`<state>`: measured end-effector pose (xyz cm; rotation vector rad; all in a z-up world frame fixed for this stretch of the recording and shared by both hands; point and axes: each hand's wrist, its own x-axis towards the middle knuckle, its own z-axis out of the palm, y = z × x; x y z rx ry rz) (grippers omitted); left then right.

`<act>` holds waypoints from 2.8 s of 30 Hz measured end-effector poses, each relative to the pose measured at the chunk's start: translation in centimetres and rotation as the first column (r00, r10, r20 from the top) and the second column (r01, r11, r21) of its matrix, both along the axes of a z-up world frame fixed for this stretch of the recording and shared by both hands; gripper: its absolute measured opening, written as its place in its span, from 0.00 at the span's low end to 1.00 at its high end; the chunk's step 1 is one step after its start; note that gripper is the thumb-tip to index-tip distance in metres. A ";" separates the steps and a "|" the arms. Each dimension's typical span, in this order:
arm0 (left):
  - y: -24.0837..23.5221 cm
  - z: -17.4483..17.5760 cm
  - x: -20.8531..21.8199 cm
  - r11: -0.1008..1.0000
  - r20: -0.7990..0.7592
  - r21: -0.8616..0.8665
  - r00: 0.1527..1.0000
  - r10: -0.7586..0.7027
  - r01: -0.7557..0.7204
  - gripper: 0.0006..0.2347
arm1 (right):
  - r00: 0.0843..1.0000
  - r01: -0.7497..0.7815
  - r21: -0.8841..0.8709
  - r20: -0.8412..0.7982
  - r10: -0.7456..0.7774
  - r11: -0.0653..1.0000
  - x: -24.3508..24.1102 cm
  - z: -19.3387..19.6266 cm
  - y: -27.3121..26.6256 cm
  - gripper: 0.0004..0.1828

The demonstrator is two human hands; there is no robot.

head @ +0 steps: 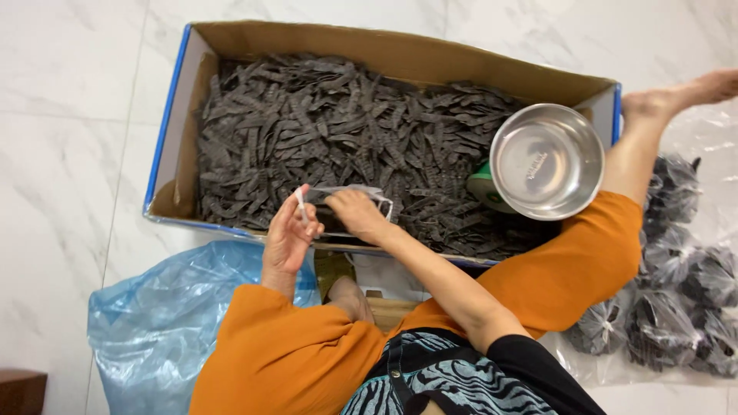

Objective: The person sits on the floor and repeatedly scoops dark dried items from a large cardboard box into small clear plastic bags. They hold the bag open with one hand, fill it with the other, and then place the filled bag into a metal bowl. The process is repeated multiple times.

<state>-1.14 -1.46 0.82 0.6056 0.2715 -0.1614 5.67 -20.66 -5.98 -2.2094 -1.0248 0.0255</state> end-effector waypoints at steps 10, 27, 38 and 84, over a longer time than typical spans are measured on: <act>1.4 -1.3 -0.5 0.985 -0.017 0.003 0.985 0.171 -0.171 0.22 | 0.950 0.307 0.182 -0.121 -0.288 0.934 1.6 0.2 -4.0 0.13; 1.0 -1.0 -0.4 0.989 -0.019 -0.021 0.989 0.149 -0.150 0.21 | 0.703 0.603 -0.455 -0.084 -0.706 0.655 7.5 -9.2 -15.9 0.17; 1.0 -1.2 -0.3 0.990 -0.004 -0.005 0.990 0.141 -0.142 0.21 | 0.613 0.695 -0.112 -0.423 -0.667 0.710 6.6 -4.6 -18.3 0.09; 1.3 -1.6 -0.3 0.989 -0.045 -0.029 0.988 0.145 -0.146 0.21 | 0.539 0.586 -0.230 -0.605 -0.586 0.777 5.1 -5.0 -17.4 0.25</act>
